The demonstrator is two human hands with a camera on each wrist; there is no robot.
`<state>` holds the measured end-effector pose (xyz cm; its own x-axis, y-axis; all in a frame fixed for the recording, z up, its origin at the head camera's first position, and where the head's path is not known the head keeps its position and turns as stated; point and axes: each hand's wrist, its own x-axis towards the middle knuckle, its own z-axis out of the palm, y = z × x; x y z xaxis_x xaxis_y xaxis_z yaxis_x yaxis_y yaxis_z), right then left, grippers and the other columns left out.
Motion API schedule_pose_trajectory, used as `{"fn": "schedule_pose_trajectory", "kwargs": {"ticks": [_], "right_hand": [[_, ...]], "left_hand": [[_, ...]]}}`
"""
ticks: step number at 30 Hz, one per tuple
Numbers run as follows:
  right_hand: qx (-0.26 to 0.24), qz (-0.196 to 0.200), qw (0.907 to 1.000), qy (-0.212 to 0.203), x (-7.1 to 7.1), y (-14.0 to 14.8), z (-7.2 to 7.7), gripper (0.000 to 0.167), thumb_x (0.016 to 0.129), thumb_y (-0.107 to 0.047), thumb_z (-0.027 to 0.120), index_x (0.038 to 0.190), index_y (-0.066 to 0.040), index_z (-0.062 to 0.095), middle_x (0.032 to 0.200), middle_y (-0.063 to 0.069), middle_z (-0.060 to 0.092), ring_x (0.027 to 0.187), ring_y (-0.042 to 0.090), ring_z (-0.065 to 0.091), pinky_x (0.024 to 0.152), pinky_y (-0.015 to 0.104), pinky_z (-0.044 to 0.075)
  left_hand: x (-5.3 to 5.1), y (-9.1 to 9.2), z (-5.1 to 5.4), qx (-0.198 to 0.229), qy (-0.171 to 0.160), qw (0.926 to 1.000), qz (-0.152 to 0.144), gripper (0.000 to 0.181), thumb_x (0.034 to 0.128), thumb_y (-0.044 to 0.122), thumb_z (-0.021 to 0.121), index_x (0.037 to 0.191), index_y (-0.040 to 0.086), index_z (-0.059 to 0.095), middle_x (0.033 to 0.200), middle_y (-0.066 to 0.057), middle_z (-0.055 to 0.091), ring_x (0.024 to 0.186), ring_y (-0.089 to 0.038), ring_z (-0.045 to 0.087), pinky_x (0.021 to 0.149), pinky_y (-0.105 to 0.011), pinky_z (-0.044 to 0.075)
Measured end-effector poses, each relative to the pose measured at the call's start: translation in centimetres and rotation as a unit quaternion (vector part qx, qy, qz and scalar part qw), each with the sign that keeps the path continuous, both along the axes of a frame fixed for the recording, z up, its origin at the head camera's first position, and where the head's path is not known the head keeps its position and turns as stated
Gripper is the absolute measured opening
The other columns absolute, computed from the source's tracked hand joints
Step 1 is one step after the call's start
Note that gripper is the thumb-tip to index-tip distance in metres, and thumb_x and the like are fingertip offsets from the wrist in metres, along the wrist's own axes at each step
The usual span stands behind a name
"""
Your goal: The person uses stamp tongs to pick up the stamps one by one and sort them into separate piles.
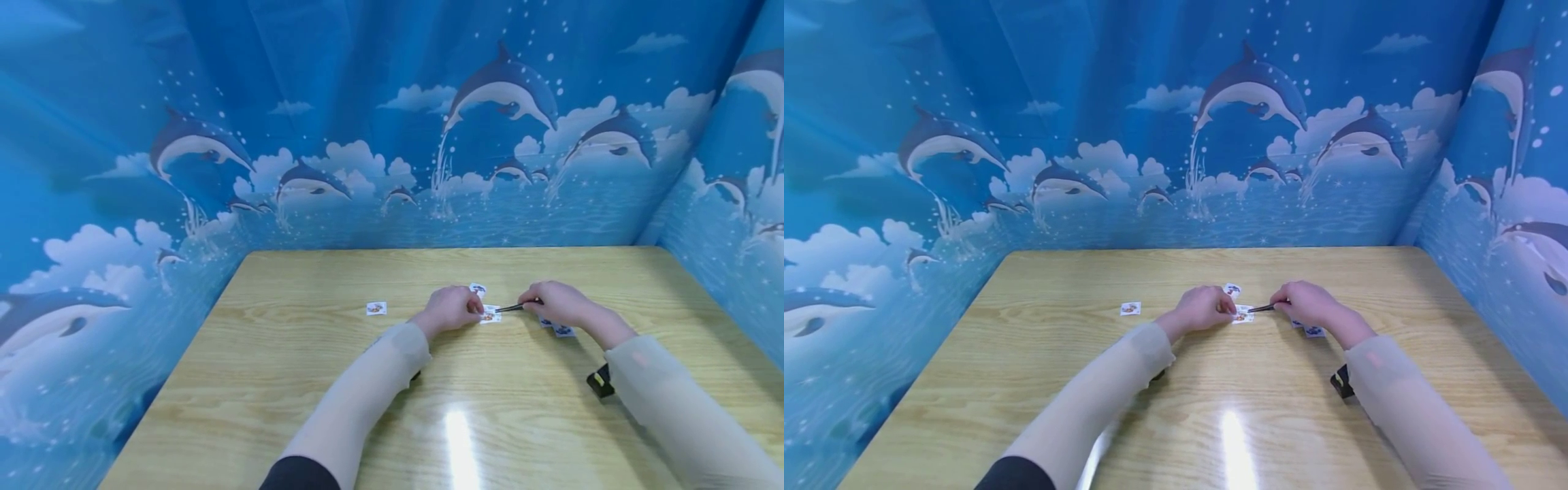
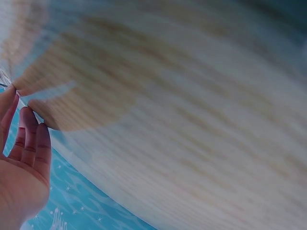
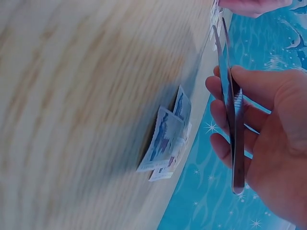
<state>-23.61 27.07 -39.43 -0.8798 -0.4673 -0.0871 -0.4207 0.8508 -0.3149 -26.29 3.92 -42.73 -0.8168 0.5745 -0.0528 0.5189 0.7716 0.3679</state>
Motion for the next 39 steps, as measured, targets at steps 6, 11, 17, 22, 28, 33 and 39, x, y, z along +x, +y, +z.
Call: {"fn": "schedule_pose_trajectory", "kwargs": {"ticks": [6,11,17,22,28,33,39], "right_hand": [[-0.006,0.005,1.0,0.004,0.17,-0.04,0.08,0.021,0.094,-0.006,0.061,0.111,0.003,0.07,0.098,0.011,0.067,0.091,0.031,0.064,0.082,0.05,0.05],[-0.002,-0.001,0.9999,0.011,0.25,-0.1,0.19,0.022,0.094,-0.006,0.061,0.112,0.003,0.069,0.1,0.014,0.067,0.093,0.033,0.064,0.081,0.051,0.051],[-0.001,-0.003,1.0,-0.004,0.18,-0.1,0.06,0.022,0.095,-0.007,0.06,0.112,0.002,0.07,0.099,0.012,0.067,0.093,0.032,0.064,0.082,0.05,0.05],[-0.017,0.005,0.9998,-0.003,0.19,0.04,-0.02,0.021,0.095,-0.006,0.06,0.11,0.003,0.07,0.099,0.012,0.068,0.093,0.032,0.064,0.082,0.05,0.05],[-0.023,0.006,0.9997,0.002,0.07,0.01,-0.3,0.019,0.094,-0.005,0.061,0.109,0.003,0.071,0.097,0.011,0.068,0.091,0.031,0.064,0.081,0.049,0.051],[-0.02,-0.002,0.9998,0.002,0.07,-0.2,-0.51,0.019,0.094,-0.006,0.061,0.108,0.003,0.071,0.099,0.013,0.068,0.094,0.033,0.063,0.082,0.05,0.05],[-0.017,-0.004,0.9998,0.01,0.16,-0.55,-0.52,0.018,0.094,-0.005,0.062,0.107,0.002,0.072,0.1,0.014,0.069,0.095,0.033,0.064,0.082,0.05,0.05]], "left_hand": [[0.03,0.07,-0.02,-0.006,0.007,1.0,-0.003,0.007,0.091,0.031,0.07,0.096,0.027,0.073,0.085,0.017,0.062,0.079,-0.001,0.055,0.075,-0.02,0.043],[0.08,0.14,-0.04,-0.012,0.014,0.9998,-0.006,0.009,0.0907,0.03,0.071,0.098,0.026,0.073,0.087,0.016,0.063,0.081,-0.001,0.055,0.075,-0.021,0.044],[0.0,0.24,-0.21,-0.013,0.016,0.9998,-0.004,0.007,0.0908,0.031,0.07,0.095,0.026,0.072,0.086,0.015,0.061,0.08,-0.002,0.054,0.076,-0.022,0.043],[0.11,0.21,-0.06,-0.01,0.014,0.9998,-0.004,0.006,0.0906,0.031,0.07,0.092,0.026,0.071,0.083,0.015,0.061,0.079,-0.002,0.054,0.075,-0.022,0.043],[0.22,0.13,0.1,-0.008,0.011,0.9999,-0.004,0.005,0.0906,0.031,0.071,0.091,0.026,0.071,0.083,0.016,0.061,0.079,-0.002,0.055,0.075,-0.021,0.043],[0.25,0.09,0.18,-0.007,0.006,1.0,0.0,0.005,0.0907,0.031,0.071,0.091,0.026,0.071,0.083,0.016,0.061,0.079,-0.002,0.054,0.074,-0.022,0.043],[0.26,-0.02,0.2,-0.006,0.007,1.0,0.0,0.005,0.0911,0.031,0.07,0.09,0.026,0.071,0.082,0.016,0.061,0.078,-0.002,0.054,0.074,-0.022,0.043]]}}
